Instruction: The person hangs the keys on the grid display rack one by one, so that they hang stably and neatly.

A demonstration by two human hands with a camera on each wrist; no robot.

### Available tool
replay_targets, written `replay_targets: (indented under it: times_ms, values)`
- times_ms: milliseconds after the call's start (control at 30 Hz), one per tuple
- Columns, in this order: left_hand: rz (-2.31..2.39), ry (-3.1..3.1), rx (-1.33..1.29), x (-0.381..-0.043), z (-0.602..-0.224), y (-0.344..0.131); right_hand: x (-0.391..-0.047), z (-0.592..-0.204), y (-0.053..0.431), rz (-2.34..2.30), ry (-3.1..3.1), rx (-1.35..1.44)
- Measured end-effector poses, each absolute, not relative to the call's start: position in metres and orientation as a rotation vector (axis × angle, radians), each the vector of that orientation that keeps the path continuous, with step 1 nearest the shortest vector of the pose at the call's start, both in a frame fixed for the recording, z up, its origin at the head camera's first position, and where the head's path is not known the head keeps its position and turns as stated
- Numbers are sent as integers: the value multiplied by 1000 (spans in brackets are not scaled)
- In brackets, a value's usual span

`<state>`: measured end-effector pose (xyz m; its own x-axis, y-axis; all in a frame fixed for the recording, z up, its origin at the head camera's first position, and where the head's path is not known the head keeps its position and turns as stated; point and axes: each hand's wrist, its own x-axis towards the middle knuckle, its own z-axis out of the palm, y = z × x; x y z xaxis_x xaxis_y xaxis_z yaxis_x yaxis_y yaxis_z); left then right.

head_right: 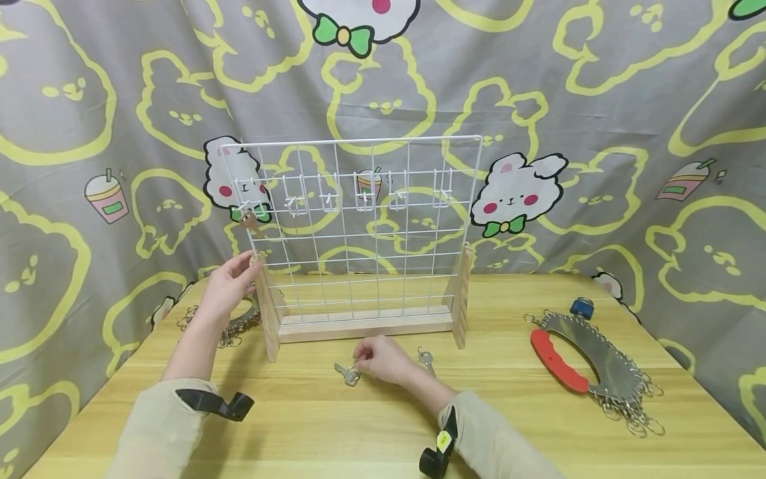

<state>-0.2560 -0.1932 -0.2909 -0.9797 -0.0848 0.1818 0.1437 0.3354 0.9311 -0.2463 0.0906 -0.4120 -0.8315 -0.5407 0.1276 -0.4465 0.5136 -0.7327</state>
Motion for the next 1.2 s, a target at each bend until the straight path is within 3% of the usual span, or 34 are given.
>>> replay_targets:
  times_ms: [833,1200]
  values:
    - [-1690,-2399,-63,-256,-292,-194,-241,-410,78,-732,2837,-1084]
    - [-1695,-2400,-64,-256,-292,-195,-246,-408,81,-1061,2737,-1016]
